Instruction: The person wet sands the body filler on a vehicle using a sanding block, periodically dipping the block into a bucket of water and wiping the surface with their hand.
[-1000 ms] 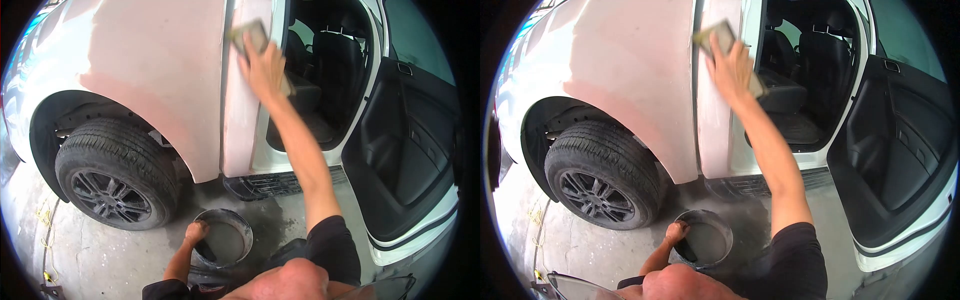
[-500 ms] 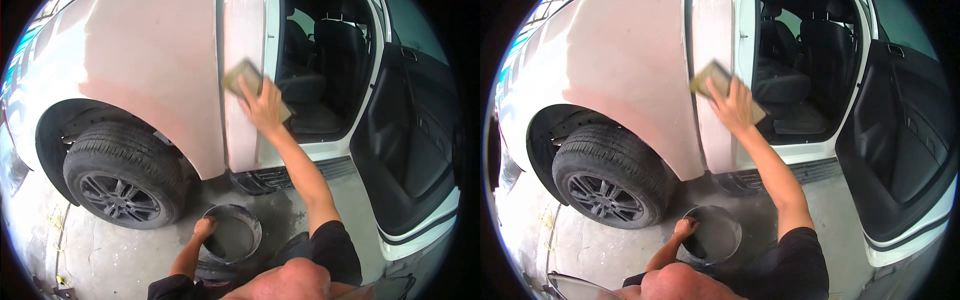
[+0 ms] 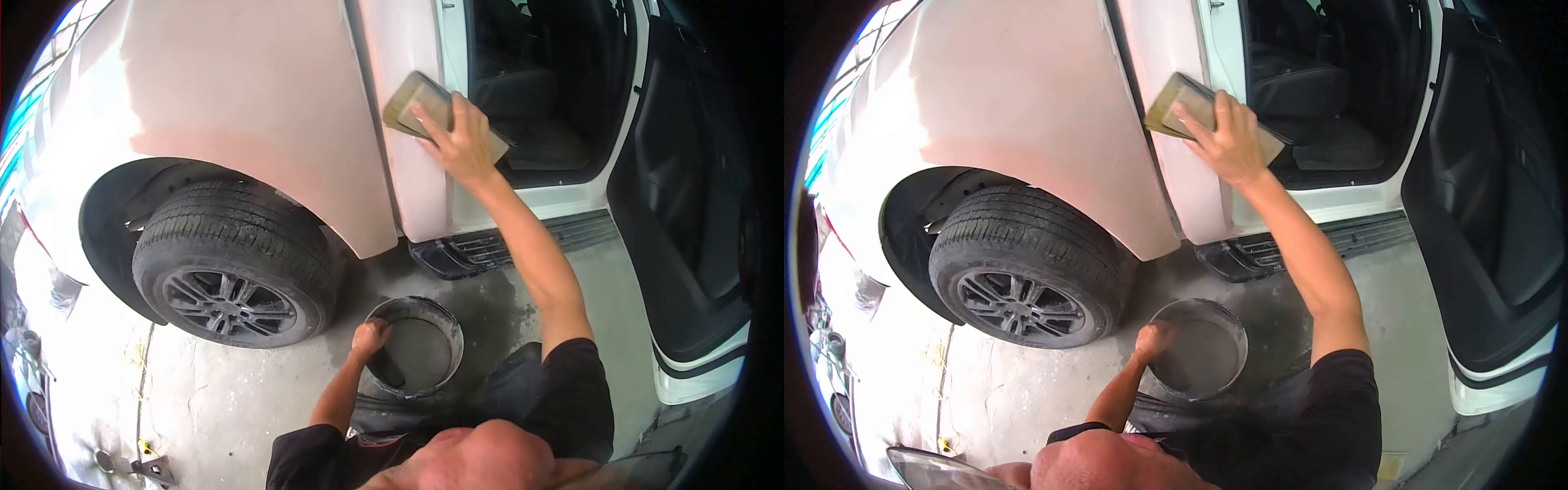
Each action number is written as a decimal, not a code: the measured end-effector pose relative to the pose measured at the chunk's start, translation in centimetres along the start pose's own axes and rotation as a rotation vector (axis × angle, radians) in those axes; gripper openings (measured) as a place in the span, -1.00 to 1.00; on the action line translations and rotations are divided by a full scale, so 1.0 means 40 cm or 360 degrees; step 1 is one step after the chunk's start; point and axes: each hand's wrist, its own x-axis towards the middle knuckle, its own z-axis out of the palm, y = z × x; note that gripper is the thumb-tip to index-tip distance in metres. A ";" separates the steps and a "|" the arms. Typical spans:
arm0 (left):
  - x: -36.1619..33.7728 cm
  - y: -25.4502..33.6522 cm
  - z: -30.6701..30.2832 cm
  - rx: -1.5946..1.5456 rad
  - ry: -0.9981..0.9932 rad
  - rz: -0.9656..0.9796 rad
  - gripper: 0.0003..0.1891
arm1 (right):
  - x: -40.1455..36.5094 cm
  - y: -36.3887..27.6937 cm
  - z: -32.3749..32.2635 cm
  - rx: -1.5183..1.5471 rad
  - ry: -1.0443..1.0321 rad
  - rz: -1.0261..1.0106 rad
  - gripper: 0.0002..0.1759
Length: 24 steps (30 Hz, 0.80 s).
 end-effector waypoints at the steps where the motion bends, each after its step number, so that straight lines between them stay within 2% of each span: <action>1: -0.001 0.053 -0.046 -0.0018 -0.0132 -0.0234 -0.68 | 0.016 0.014 -0.007 0.0015 0.0019 -0.0040 -0.05; 2: 0.006 0.047 -0.053 -0.0005 -0.0109 -0.0204 -0.68 | 0.041 0.039 -0.012 0.0008 0.0050 -0.0073 -0.02; 3: 0.006 0.036 -0.041 0.0004 -0.0078 -0.0153 -0.67 | 0.138 0.071 -0.022 -0.0063 -0.0061 0.0058 -0.10; 4: 0.000 0.024 -0.021 0.0003 -0.0054 -0.0113 -0.67 | 0.246 0.106 -0.013 -0.0092 0.0026 0.0177 -0.18; 6: 0.004 -0.009 0.017 -0.0003 -0.0034 -0.0060 -0.67 | 0.429 0.155 -0.016 -0.0100 0.0183 0.0388 -0.23; 9: 0.017 0.007 -0.014 0.0057 -0.0073 -0.0077 -0.67 | 0.410 0.119 -0.010 -0.0049 0.0140 0.0543 -0.20; 11: -0.008 0.021 -0.026 0.0060 -0.0110 -0.0088 -0.67 | 0.209 0.068 0.003 -0.0034 0.0028 0.0353 -0.17; 13: -0.012 0.019 -0.012 -0.0013 -0.0072 -0.0084 -0.67 | 0.045 0.046 -0.002 0.0073 0.0052 0.0134 -0.13; 16: -0.015 0.018 -0.013 0.0005 -0.0052 -0.0086 -0.67 | 0.157 0.098 -0.019 -0.0059 -0.0015 0.0140 -0.14; 17: -0.019 0.017 -0.023 0.0047 -0.0058 -0.0081 -0.67 | 0.251 0.130 -0.013 -0.0066 -0.0011 0.0238 -0.20; 20: 0.001 0.026 -0.021 0.0074 -0.0064 -0.0067 -0.67 | 0.509 0.187 -0.011 -0.0027 0.0226 0.0473 -0.37; 22: 0.001 0.024 -0.023 0.0014 -0.0113 -0.0092 -0.68 | 0.504 0.181 -0.002 -0.0018 0.0214 0.0494 -0.32; 24: -0.013 0.013 -0.021 0.0088 -0.0089 -0.0015 -0.68 | 0.346 0.152 0.002 -0.0012 0.0164 0.0332 -0.27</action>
